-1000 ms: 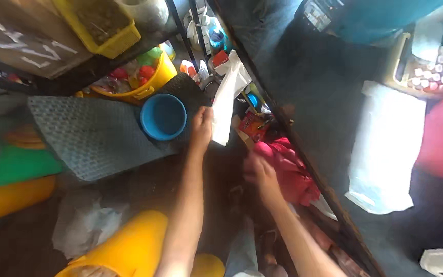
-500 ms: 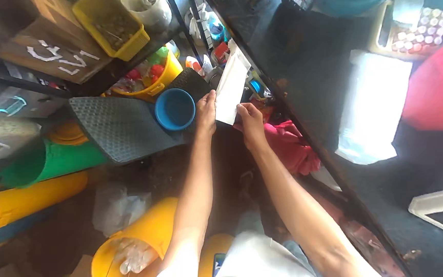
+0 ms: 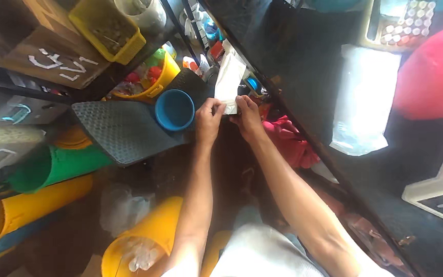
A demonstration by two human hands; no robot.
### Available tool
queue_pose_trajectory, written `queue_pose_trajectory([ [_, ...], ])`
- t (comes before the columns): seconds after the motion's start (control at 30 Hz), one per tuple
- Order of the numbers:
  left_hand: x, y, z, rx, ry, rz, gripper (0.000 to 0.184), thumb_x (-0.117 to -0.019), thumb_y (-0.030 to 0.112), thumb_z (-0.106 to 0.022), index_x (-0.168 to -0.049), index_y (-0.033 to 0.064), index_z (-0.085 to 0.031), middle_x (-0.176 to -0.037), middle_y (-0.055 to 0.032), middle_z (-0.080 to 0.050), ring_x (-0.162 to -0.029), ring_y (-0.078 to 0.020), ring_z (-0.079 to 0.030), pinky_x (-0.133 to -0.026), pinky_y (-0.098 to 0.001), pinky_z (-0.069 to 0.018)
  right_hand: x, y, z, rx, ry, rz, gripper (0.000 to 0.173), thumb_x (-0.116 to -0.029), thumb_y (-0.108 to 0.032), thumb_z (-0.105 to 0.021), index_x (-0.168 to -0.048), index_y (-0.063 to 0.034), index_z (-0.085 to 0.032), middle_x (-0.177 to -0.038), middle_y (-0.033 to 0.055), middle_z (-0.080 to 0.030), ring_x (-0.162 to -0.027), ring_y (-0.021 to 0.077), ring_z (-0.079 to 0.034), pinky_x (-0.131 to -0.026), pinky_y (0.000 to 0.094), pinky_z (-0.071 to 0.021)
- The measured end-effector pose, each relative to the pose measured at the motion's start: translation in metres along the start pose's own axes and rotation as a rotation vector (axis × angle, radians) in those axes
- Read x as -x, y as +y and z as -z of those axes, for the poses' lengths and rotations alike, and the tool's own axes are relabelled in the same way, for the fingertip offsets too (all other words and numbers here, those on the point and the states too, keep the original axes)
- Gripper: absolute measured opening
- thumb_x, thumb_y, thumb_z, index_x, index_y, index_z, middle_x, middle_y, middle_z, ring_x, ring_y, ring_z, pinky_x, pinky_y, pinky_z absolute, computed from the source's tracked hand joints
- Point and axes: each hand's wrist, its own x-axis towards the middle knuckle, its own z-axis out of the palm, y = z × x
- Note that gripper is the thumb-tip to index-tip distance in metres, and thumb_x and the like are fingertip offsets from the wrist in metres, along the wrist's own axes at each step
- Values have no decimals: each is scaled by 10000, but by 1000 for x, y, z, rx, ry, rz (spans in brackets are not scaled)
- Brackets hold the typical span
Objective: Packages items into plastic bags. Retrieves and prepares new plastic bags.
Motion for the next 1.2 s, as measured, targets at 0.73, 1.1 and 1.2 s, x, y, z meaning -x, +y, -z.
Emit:
queue_pose_trajectory([
  [0.73, -20, 26, 1, 97, -316, -164, 412, -932, 261, -745, -1225, 4, -611, -1216, -146, -632, -1086, -208, -646, -883, -374, -580, 2, -21, 20, -117, -2, 58, 260, -1103, -287, -428, -1098, -69, -569, -945, 77, -667, -820, 173, -686, -717, 366, -611],
  [1.1, -6, 20, -2, 499, -239, 235, 299, -1086, 205, -503, -1259, 23, -665, -1151, -96, -720, -1001, -192, -727, -911, -401, -621, 15, -9, 53, 115, 174, 23, 260, -1091, -295, -432, -998, -104, -583, -828, 17, -608, -756, 160, -667, -717, 398, -621],
  [1.2, -2, 17, 4, 444, -303, 188, 190, -1019, 121, -620, -1143, 20, -722, -1184, -86, -675, -997, -181, -704, -883, -381, -628, 30, -14, 45, 286, 53, 29, 388, -1083, -441, -446, -1178, -95, -592, -912, 75, -651, -770, 201, -684, -665, 416, -620],
])
